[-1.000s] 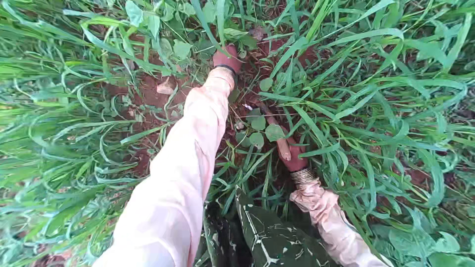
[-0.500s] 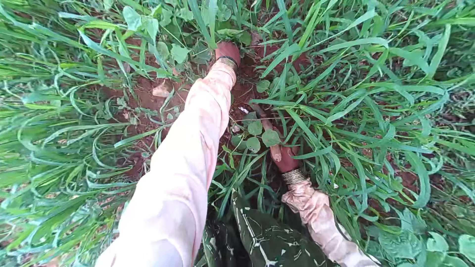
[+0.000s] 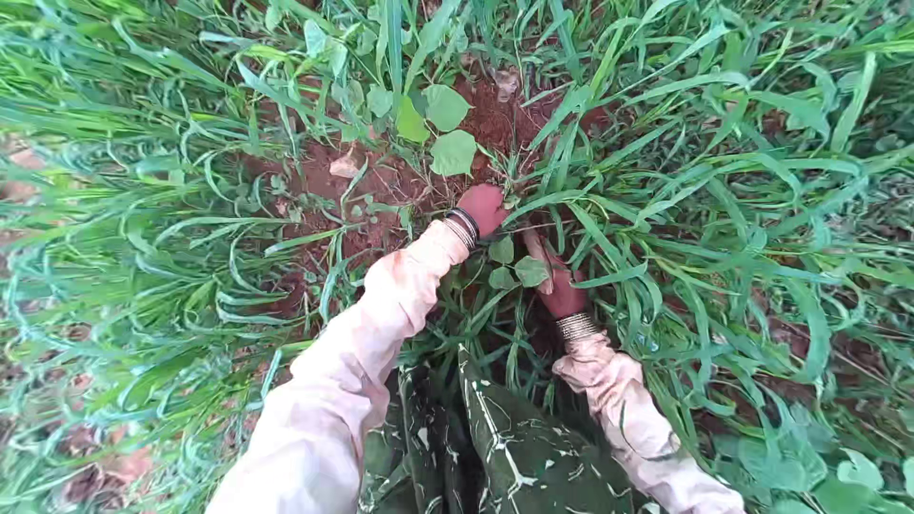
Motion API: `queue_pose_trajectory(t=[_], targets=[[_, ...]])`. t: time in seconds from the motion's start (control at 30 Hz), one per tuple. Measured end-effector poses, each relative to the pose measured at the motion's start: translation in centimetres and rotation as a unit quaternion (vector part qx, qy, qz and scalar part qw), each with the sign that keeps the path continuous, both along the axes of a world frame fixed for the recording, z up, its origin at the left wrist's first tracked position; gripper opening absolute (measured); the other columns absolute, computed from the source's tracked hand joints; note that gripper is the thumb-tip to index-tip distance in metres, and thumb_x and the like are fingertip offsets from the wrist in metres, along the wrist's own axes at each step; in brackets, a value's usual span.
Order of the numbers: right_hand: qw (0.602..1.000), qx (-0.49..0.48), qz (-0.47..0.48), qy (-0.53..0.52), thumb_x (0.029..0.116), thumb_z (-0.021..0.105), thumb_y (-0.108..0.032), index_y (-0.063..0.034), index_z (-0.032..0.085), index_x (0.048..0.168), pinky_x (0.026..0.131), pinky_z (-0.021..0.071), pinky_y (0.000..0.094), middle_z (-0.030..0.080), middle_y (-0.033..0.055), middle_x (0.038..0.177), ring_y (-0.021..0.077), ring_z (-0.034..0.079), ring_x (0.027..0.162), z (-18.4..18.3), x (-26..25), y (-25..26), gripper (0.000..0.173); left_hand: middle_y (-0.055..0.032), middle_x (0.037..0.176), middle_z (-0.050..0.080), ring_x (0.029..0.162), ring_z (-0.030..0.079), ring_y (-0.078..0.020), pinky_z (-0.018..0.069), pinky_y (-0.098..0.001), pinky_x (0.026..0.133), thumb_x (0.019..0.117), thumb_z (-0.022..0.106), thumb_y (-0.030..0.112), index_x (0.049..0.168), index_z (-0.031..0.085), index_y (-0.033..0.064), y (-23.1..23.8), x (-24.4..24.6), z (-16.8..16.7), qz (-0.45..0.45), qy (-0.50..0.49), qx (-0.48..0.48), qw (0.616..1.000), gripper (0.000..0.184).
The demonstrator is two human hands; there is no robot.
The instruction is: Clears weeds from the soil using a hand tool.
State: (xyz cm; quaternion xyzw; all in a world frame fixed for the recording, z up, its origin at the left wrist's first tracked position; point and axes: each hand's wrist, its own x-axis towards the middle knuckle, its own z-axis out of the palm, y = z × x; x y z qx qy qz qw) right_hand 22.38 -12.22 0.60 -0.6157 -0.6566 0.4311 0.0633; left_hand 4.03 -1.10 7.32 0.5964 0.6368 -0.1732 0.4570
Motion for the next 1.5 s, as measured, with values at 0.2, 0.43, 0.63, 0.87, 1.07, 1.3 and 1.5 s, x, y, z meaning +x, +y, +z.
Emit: queue_pose_trajectory(t=[0.2, 0.43, 0.63, 0.87, 1.07, 1.3, 1.5], targets=[[0.999, -0.040, -0.003, -0.004, 0.1010, 0.060, -0.022, 0.0067, 0.065, 0.129, 0.104, 0.0454, 0.0632, 0.069, 0.0305, 0.121, 0.0468, 0.065, 0.117, 0.4, 0.2, 0.3, 0.041, -0.0383, 0.142, 0.050, 0.135, 0.051, -0.0481, 0.0377, -0.0564, 0.115, 0.1028, 0.049, 0.001, 0.139, 0.050, -0.0165, -10.0, -6.0, 1.8, 0.243, 0.041, 0.085, 0.965, 0.040], [0.998, -0.050, -0.014, 0.023, 0.1057, 0.053, -0.027, -0.0013, 0.060, 0.141, 0.111, 0.0422, 0.0571, 0.066, 0.0241, 0.133, 0.0393, 0.061, 0.127, 0.2, 0.0, 0.7, 0.044, -0.0230, 0.153, 0.047, 0.139, 0.048, -0.0234, 0.0385, -0.0382, 0.115, 0.1075, 0.051, 0.018, 0.150, 0.042, -0.0044, -17.9, -16.7, 2.1, 0.629, 0.087, 0.271, 0.723, 0.049], [0.999, -0.035, -0.016, -0.006, 0.1051, 0.054, -0.029, 0.0018, 0.065, 0.133, 0.108, 0.0442, 0.0572, 0.068, 0.0262, 0.127, 0.0410, 0.064, 0.122, -0.1, -0.1, 0.6, 0.043, -0.0369, 0.146, 0.049, 0.142, 0.044, -0.0493, 0.0331, -0.0629, 0.118, 0.1107, 0.045, 0.032, 0.140, 0.052, -0.0122, -19.2, -21.6, 1.5, 0.416, 0.333, 0.014, 0.846, 0.054], [0.999, -0.029, -0.025, 0.013, 0.1047, 0.054, -0.025, 0.0007, 0.062, 0.138, 0.104, 0.0457, 0.0605, 0.069, 0.0277, 0.124, 0.0437, 0.066, 0.118, 0.6, -0.2, 0.6, 0.043, -0.0338, 0.142, 0.054, 0.138, 0.051, -0.0375, 0.0374, -0.0459, 0.117, 0.0915, 0.074, 0.016, 0.140, 0.048, -0.0151, -18.5, -22.0, 2.3, 0.533, 0.252, 0.284, 0.756, 0.063], [0.998, -0.044, -0.031, 0.025, 0.1029, 0.058, -0.024, 0.0015, 0.056, 0.144, 0.107, 0.0442, 0.0599, 0.067, 0.0296, 0.127, 0.0449, 0.064, 0.121, -0.1, 0.2, 0.3, 0.048, -0.0244, 0.150, 0.049, 0.134, 0.053, -0.0240, 0.0419, -0.0371, 0.113, 0.1003, 0.066, 0.016, 0.153, 0.034, -0.0051, -12.3, -16.6, 0.2, 0.581, 0.013, 0.234, 0.780, 0.065], [0.998, 0.011, -0.043, 0.037, 0.1008, 0.060, -0.021, 0.0065, 0.065, 0.131, 0.100, 0.0481, 0.0617, 0.071, 0.0302, 0.116, 0.0461, 0.068, 0.112, -0.7, 0.1, -0.1, 0.041, -0.0311, 0.149, 0.049, 0.144, 0.044, -0.0408, 0.0315, -0.0519, 0.122, 0.1006, 0.066, 0.040, 0.152, 0.038, -0.0077, -6.6, -11.7, -3.3, 0.522, 0.127, 0.197, 0.821, 0.075], [0.999, -0.012, -0.037, 0.016, 0.0994, 0.062, -0.022, 0.0070, 0.066, 0.127, 0.097, 0.0486, 0.0621, 0.070, 0.0311, 0.113, 0.0462, 0.068, 0.109, 0.0, 0.2, -0.2, 0.040, -0.0311, 0.148, 0.050, 0.143, 0.045, -0.0418, 0.0340, -0.0536, 0.120, 0.0924, 0.077, 0.034, 0.148, 0.043, -0.0089, -5.2, -11.7, -4.4, 0.456, 0.141, 0.146, 0.866, 0.078]])
